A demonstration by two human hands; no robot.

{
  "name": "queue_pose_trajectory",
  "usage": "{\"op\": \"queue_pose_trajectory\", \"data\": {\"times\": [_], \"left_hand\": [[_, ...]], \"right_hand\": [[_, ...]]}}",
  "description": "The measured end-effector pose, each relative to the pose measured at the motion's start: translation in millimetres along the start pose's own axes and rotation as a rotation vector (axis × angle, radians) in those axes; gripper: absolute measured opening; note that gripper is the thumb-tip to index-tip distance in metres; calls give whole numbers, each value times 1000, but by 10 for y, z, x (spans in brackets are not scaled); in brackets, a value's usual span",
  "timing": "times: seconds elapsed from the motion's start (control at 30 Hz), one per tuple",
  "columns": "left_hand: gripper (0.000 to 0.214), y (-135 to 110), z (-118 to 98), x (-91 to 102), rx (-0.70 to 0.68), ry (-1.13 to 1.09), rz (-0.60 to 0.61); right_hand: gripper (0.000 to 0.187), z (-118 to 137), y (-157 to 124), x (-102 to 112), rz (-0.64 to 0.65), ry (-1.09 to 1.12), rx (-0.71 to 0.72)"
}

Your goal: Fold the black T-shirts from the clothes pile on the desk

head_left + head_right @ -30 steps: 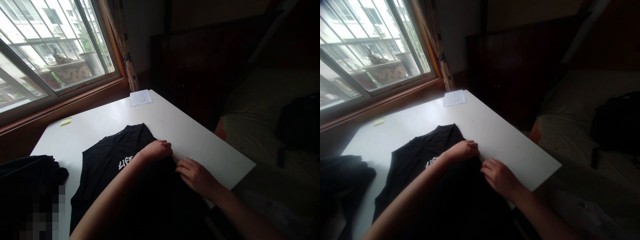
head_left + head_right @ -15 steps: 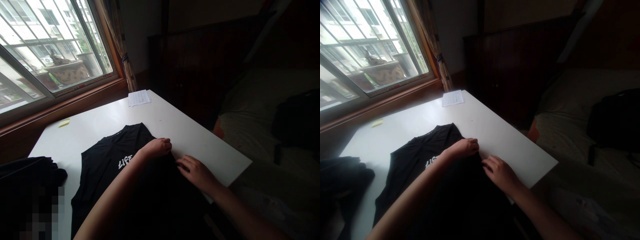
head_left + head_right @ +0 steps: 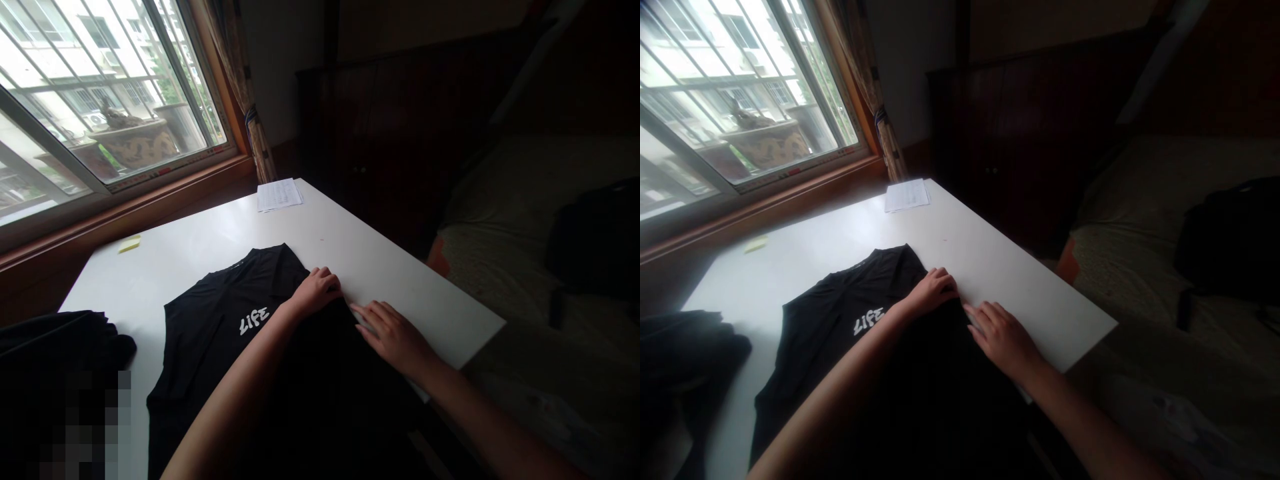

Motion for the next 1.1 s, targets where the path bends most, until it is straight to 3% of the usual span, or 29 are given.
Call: {"op": "queue_pose_trajectory", "data": {"times": [0.27,0.43,0.57,0.73,0.87,0.97,1.1], "left_hand": [[25,12,-74,-10,91,104,-47],[30,1,-95,-29,142,145,-84],[32,3,-87,-32,156,142,-82],[30,-5,-80,-12,162,82,-130],[17,-31,-72,135,156,-61,-243],[20,-90,-15,317,153,-132,-306],[23,-244,86,495,80,-40,-288]], "right_hand": [[37,26,70,-16,-28,-235,-31],[47,3,18,27,-50,-183,-38],[57,22,31,-21,25,-168,2],[51,-32,83,-25,48,-99,8],[43,-66,110,27,23,0,36],[42,-68,113,48,36,28,43],[43,-68,105,32,65,29,38]]}}
Point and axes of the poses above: each hand's wrist, its own y-axis towards the middle knuckle, its own x-axis out of the back of the hand, z = x × y, the point moved 5 cm from there along y, towards the middle knuckle, and after that the axes turned 8 degrees about y, right-handed, at the moved point
